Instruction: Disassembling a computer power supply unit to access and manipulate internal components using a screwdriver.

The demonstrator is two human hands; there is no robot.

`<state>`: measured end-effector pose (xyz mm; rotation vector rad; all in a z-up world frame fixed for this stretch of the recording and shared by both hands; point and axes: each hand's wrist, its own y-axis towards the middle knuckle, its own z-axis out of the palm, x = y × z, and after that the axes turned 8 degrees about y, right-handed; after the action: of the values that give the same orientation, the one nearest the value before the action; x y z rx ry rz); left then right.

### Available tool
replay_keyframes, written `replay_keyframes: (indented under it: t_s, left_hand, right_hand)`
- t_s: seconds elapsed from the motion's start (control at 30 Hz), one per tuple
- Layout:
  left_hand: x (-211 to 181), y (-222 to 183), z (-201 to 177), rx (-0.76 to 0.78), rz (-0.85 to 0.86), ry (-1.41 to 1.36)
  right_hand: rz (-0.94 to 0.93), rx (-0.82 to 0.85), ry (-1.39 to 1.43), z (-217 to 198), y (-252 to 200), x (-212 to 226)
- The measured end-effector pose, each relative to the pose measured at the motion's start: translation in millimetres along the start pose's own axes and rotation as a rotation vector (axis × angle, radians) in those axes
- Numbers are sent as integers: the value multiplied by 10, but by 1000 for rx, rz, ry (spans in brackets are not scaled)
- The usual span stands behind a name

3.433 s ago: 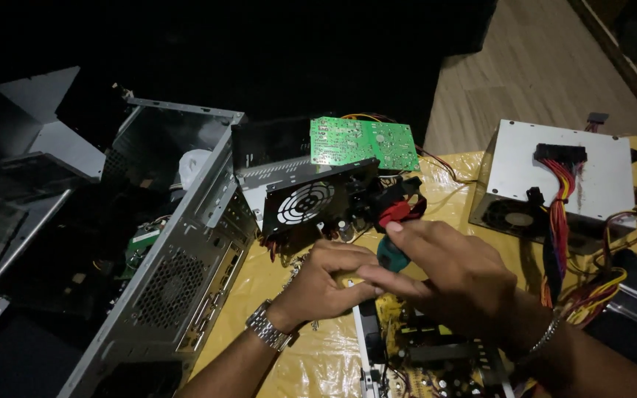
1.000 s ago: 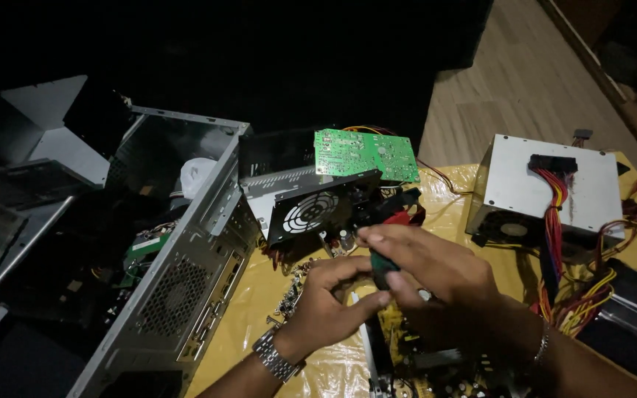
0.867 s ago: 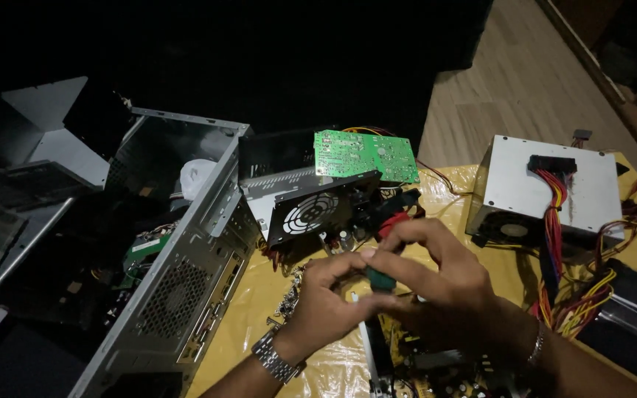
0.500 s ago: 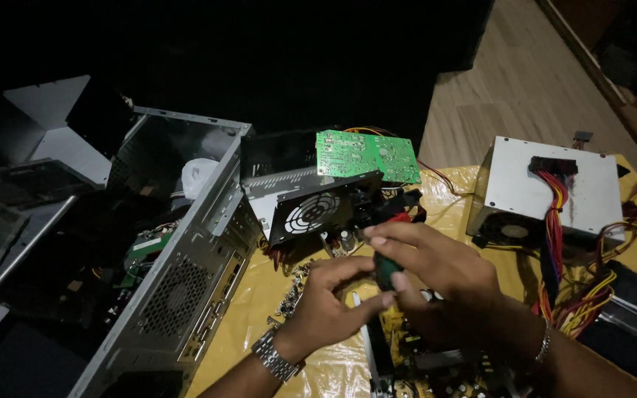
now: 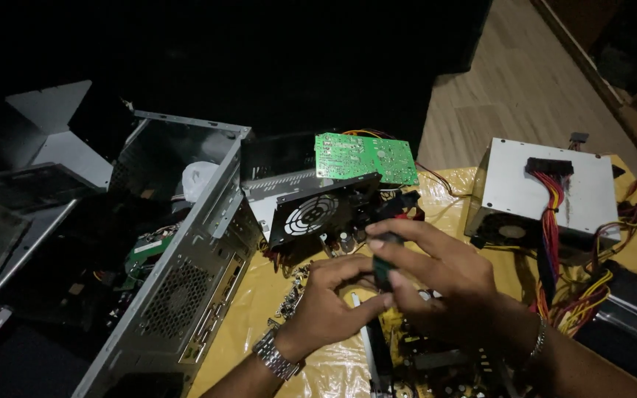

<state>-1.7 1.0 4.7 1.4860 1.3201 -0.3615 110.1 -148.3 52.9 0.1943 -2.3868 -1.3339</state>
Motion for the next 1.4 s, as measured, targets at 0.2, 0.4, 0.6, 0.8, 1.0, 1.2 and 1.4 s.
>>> replay_keyframes:
  t_s: [0.2, 0.4, 0.6, 0.8, 1.0, 1.2, 1.4]
  left_hand:
    - [54, -24, 30, -17, 7, -3]
    - [25, -18, 36, -70, -88, -36]
    - [-13, -2, 24, -35, 27, 45]
    - [-100, 5, -8, 6, 39, -77]
    - [-23, -13, 22, -77, 48, 44]
    - [3, -11, 51, -105, 111, 9]
    - [-72, 1, 53, -86, 128, -4]
  right_hand:
    - [-21, -16, 2, -19, -43, -30]
    - [57, 27, -32, -30, -31, 36]
    - [31, 62, 23, -34, -38, -19]
    - [-11, 254, 149, -118, 16, -34]
    - [-44, 168, 53, -120, -16, -38]
    - [-56, 229, 48, -125, -52, -78]
    - [-21, 324, 232, -173, 1, -69]
